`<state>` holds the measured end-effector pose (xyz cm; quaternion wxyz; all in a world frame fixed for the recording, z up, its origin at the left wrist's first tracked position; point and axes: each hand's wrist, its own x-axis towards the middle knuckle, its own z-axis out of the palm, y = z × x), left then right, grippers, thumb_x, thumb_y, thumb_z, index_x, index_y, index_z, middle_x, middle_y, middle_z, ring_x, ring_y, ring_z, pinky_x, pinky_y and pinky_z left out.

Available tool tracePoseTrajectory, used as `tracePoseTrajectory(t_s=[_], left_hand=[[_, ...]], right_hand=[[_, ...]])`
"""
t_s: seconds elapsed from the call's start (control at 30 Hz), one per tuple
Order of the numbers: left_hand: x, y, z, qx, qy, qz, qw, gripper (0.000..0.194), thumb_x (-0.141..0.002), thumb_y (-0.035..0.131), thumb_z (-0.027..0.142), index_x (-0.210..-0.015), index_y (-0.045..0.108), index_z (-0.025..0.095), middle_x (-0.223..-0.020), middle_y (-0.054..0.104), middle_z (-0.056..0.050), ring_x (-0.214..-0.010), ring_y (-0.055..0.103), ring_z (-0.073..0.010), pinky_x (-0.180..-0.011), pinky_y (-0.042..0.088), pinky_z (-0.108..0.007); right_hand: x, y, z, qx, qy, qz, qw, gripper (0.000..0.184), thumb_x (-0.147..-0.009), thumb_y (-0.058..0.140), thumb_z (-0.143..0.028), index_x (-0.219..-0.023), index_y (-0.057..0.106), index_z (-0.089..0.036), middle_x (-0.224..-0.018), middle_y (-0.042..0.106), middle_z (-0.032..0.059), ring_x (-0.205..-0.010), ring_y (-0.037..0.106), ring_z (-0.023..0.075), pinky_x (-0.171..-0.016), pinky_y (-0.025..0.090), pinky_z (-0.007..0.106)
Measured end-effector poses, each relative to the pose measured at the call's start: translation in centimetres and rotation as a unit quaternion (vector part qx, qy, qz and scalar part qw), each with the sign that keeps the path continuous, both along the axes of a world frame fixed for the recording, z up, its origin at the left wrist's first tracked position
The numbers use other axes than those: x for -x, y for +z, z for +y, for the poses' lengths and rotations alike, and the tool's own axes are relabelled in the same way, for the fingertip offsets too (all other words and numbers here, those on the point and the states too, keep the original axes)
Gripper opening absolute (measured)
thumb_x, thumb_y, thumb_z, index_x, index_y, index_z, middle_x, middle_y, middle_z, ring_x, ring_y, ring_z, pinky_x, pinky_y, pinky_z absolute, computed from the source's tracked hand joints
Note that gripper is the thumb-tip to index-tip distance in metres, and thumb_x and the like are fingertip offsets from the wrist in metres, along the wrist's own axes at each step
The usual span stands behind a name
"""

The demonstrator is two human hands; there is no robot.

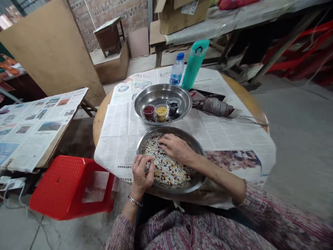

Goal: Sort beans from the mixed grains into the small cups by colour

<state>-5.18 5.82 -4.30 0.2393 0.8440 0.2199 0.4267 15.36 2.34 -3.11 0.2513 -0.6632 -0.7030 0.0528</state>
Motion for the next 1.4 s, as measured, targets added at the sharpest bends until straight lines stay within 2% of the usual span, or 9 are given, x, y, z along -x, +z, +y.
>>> tracePoseTrajectory(t_s=[0.13,0.2,0.37,0.47,0.7,0.83,1.1,1.3,1.4], left_hand=[[0.0,-0.1,0.0,-0.007,0.007,-0.009,1.0,0.014,-0.09,0.054,0.008,-0.099,0.059,0.018,-0.092,0.064,-0.005,-0.089,0.059,-0.0179,-0.085,0.046,-0.034],[-0.1,-0.1,0.0,-0.007,0.007,-0.011,1.0,0.014,-0.09,0.054,0.008,-0.098,0.059,0.018,-0.091,0.064,-0.004,-0.088,0.059,-0.0176,-0.084,0.046,-0.033],[0.0,0.0,-0.1,-0.004,0.007,-0.004,1.0,0.011,-0.091,0.054,0.01,-0.097,0.059,0.018,-0.089,0.064,-0.004,-0.086,0.058,-0.0172,-0.084,0.046,-0.033],[-0.1,-0.1,-0.1,-0.004,0.009,-0.002,1.0,0.01,-0.092,0.053,0.011,-0.096,0.059,0.018,-0.088,0.064,-0.004,-0.085,0.058,-0.0174,-0.083,0.046,-0.034],[-0.1,0.2,-0.3,0.0,0.006,0.002,1.0,0.011,-0.092,0.052,0.012,-0.097,0.059,0.019,-0.088,0.065,-0.004,-0.085,0.058,-0.0179,-0.084,0.046,-0.034],[-0.1,0.2,-0.3,0.0,0.008,0.006,1.0,0.011,-0.092,0.052,0.012,-0.096,0.059,0.019,-0.089,0.065,-0.004,-0.086,0.059,-0.0185,-0.084,0.046,-0.035],[-0.1,0.0,-0.3,-0.007,0.004,-0.003,1.0,0.01,-0.092,0.053,0.011,-0.095,0.059,0.019,-0.088,0.065,-0.004,-0.084,0.058,-0.0175,-0.083,0.045,-0.035],[0.0,0.4,-0.4,-0.007,0.001,-0.004,1.0,0.01,-0.092,0.052,0.011,-0.094,0.058,0.018,-0.087,0.066,-0.004,-0.084,0.058,-0.0174,-0.082,0.045,-0.035],[0.0,0.4,-0.4,-0.004,0.0,0.002,1.0,0.011,-0.092,0.051,0.01,-0.094,0.059,0.018,-0.087,0.066,-0.005,-0.083,0.058,-0.0178,-0.082,0.045,-0.035]], right_hand=[[2.7,-0.2,-0.2,-0.032,0.144,-0.052,0.988,0.02,-0.094,0.055,-0.026,-0.107,0.068,-0.019,-0.11,0.065,0.0099,-0.105,0.055,0.0237,-0.09,0.048,0.04],[2.3,-0.4,-0.3,-0.038,0.133,-0.074,0.988,0.02,-0.095,0.054,-0.025,-0.107,0.068,-0.018,-0.112,0.065,0.0107,-0.106,0.055,0.0245,-0.091,0.048,0.042],[-1.9,-1.1,-1.9,-0.032,0.007,-0.111,0.993,0.023,-0.094,0.051,-0.017,-0.105,0.07,-0.015,-0.11,0.067,0.0134,-0.104,0.056,0.0262,-0.088,0.051,0.041],[-3.0,-1.2,-3.9,-0.027,-0.005,-0.123,0.992,0.022,-0.092,0.051,-0.014,-0.103,0.07,-0.015,-0.108,0.067,0.0129,-0.1,0.057,0.0256,-0.086,0.053,0.039],[1.6,-1.2,-7.3,-0.042,0.073,-0.045,0.995,0.02,-0.092,0.051,-0.013,-0.105,0.065,-0.019,-0.102,0.065,0.0085,-0.098,0.06,0.0208,-0.084,0.056,0.034],[2.6,-1.6,-5.9,-0.039,0.099,-0.011,0.994,0.026,-0.089,0.049,-0.007,-0.105,0.065,-0.02,-0.099,0.065,0.0075,-0.096,0.061,0.0203,-0.081,0.056,0.034],[-1.3,-1.3,-2.2,-0.08,-0.021,0.052,0.995,0.028,-0.089,0.046,-0.01,-0.098,0.07,-0.02,-0.1,0.068,0.0099,-0.099,0.063,0.024,-0.09,0.054,0.041],[0.1,-1.2,-2.5,-0.041,0.033,0.088,0.995,0.024,-0.092,0.047,-0.017,-0.096,0.071,-0.021,-0.095,0.071,0.0075,-0.091,0.066,0.0208,-0.084,0.055,0.037],[0.5,0.1,-2.2,-0.042,0.052,0.096,0.993,0.023,-0.092,0.048,-0.018,-0.097,0.07,-0.02,-0.093,0.072,0.0068,-0.089,0.067,0.0198,-0.083,0.055,0.036]])
